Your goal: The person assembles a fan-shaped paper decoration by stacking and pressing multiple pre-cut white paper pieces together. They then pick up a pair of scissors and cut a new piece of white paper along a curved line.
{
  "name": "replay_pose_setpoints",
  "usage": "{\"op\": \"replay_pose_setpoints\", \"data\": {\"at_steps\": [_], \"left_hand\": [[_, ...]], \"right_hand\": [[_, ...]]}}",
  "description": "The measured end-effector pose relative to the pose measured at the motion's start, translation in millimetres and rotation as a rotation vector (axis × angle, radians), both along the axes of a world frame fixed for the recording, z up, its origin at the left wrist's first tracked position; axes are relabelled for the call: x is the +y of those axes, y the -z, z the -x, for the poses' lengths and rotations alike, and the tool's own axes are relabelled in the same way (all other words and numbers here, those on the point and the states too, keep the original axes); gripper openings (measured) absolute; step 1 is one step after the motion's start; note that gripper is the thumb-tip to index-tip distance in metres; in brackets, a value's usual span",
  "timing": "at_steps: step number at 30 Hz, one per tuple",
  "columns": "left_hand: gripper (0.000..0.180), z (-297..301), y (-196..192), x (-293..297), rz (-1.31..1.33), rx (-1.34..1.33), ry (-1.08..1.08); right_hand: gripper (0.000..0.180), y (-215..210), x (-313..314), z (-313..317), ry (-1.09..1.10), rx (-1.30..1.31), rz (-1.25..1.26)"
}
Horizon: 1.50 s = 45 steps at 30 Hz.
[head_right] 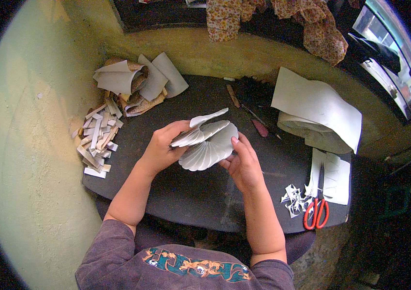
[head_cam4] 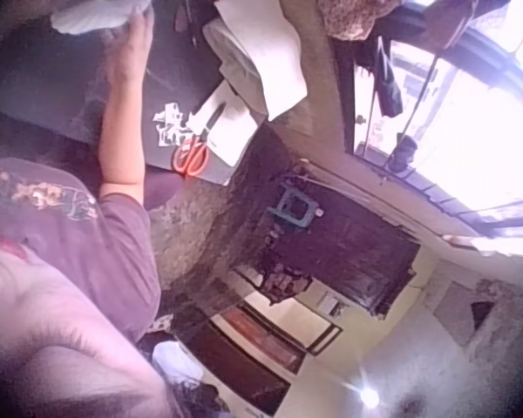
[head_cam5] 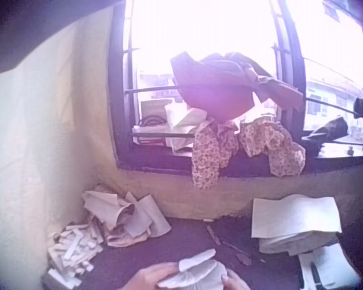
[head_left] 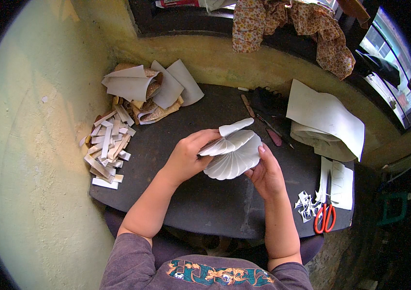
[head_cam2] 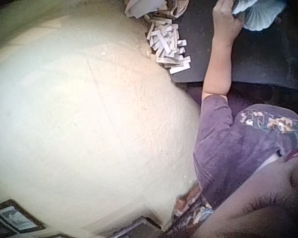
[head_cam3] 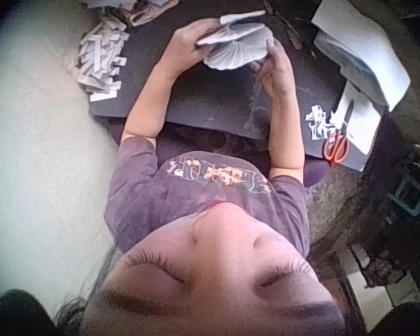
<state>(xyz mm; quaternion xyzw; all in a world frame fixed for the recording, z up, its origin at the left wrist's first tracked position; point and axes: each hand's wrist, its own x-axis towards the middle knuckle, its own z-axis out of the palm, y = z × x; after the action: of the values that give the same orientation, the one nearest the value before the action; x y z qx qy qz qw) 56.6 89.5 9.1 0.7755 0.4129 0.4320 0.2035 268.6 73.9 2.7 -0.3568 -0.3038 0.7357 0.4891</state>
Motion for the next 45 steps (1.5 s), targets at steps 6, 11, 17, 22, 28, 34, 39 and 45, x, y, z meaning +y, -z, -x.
{"op": "replay_pose_setpoints", "data": {"at_steps": [6, 11, 17, 22, 28, 34, 39, 45], "left_hand": [[0.033, -1, 4, 2, -0.099, 0.001, -0.037], [0.035, -2, 8, 3, -0.089, -0.002, -0.030], [0.038, -5, 13, 2, -0.080, 0.007, -0.027], [0.038, -7, 13, 1, -0.045, -0.006, -0.024], [0.036, -6, 11, 4, -0.047, -0.070, -0.033], [0.040, -4, 9, 5, -0.042, -0.075, -0.036], [0.036, -5, 11, 5, -0.056, -0.104, -0.061], [0.034, -4, 13, 5, -0.113, -0.119, -0.067]], "right_hand": [[0.045, 2, 0, 0, -0.012, -0.008, 0.015], [0.043, 4, 1, 0, 0.009, 0.013, 0.016], [0.042, 5, 1, 1, 0.043, 0.012, 0.008], [0.043, 4, 2, 1, 0.056, 0.006, 0.010], [0.045, 6, 3, -1, 0.036, 0.021, -0.003], [0.049, 1, 1, 1, 0.023, 0.014, -0.033], [0.051, 0, 0, 2, 0.023, 0.027, -0.039], [0.055, 2, -2, 2, 0.015, 0.030, -0.049]]}}
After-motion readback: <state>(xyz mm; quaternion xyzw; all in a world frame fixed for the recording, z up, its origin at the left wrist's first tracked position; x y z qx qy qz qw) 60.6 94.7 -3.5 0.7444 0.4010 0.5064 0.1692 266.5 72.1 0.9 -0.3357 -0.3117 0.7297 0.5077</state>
